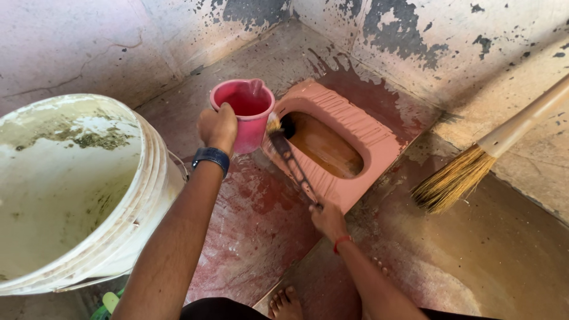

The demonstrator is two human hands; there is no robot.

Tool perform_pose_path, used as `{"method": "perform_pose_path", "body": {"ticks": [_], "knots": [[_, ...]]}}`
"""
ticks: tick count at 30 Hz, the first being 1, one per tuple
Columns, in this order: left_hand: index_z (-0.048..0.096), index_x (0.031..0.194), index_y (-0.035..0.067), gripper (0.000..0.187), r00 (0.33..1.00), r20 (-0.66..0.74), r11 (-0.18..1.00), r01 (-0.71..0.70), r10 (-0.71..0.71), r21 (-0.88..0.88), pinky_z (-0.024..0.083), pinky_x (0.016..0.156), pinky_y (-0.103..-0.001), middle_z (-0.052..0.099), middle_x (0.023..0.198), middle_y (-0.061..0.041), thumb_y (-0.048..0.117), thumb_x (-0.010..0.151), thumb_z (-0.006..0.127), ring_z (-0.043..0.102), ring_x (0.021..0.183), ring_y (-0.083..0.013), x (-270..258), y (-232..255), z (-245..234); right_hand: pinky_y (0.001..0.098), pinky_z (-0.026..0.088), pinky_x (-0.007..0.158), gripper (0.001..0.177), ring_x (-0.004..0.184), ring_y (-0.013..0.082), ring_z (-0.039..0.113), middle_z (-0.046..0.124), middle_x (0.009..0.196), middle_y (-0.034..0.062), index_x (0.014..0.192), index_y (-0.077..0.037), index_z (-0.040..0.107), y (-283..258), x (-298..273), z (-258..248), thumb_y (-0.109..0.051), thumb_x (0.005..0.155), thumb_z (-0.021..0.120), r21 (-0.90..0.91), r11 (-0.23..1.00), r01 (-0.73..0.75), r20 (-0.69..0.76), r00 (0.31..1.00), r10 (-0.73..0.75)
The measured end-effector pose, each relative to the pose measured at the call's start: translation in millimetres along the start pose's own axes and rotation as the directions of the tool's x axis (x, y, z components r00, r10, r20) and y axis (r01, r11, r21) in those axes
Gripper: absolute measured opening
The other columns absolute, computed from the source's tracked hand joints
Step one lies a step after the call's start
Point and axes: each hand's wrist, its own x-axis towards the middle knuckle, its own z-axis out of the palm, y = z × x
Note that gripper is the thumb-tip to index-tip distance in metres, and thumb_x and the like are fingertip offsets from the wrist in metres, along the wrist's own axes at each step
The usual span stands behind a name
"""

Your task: The person cleans a toilet by scrubbing the bowl with a brush, dipping a mug into a bucket of water, and pouring the water into the toilet.

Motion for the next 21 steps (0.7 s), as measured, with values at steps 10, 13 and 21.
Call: {"method": "perform_pose_path", "body": {"ticks": [10,13,21], "knots": [[0.075,0.099,-0.006,0.038,0.999,0.052,1.000,0.014,-0.014,-0.008,0.056,0.089,-0.044,0.075,0.097,-0.027,0.027,0.088,0.058,0.076,0.093,-0.0377,-5.2,8.0,1.2,0.0434,0.056,0.082,0.051,0.093,0.0257,0.070,0.075,0.116,0.0165,0.141,-0.017,0.061,26.2,-8.7,-5.5,-0.023,0.091,0.072,-0.126,0.945,0.301,-0.110,0.943,-0.314],[0.075,0.097,-0.006,0.039,0.999,0.042,1.000,0.007,-0.008,0.021,0.057,0.088,-0.045,0.074,0.095,-0.026,0.029,0.089,0.058,0.075,0.091,-0.0374,-2.7,6.9,5.1,0.0395,0.054,0.077,0.061,0.080,0.0220,0.069,0.074,0.103,0.0169,0.154,-0.028,0.046,16.7,-17.2,-9.3,-0.024,0.097,0.064,-0.142,0.987,0.070,0.055,0.996,-0.063],[0.075,0.099,-0.005,0.039,0.997,0.082,1.000,0.012,-0.012,-0.005,0.057,0.088,-0.044,0.075,0.097,-0.026,0.028,0.089,0.057,0.075,0.092,-0.0368,-6.1,8.1,2.4,0.0367,0.052,0.058,0.057,0.061,0.0169,0.058,0.076,0.089,0.0112,0.156,-0.027,0.046,-14.5,12.7,-38.7,-0.018,0.100,0.054,-0.181,0.984,0.005,0.087,0.996,0.011]]}}
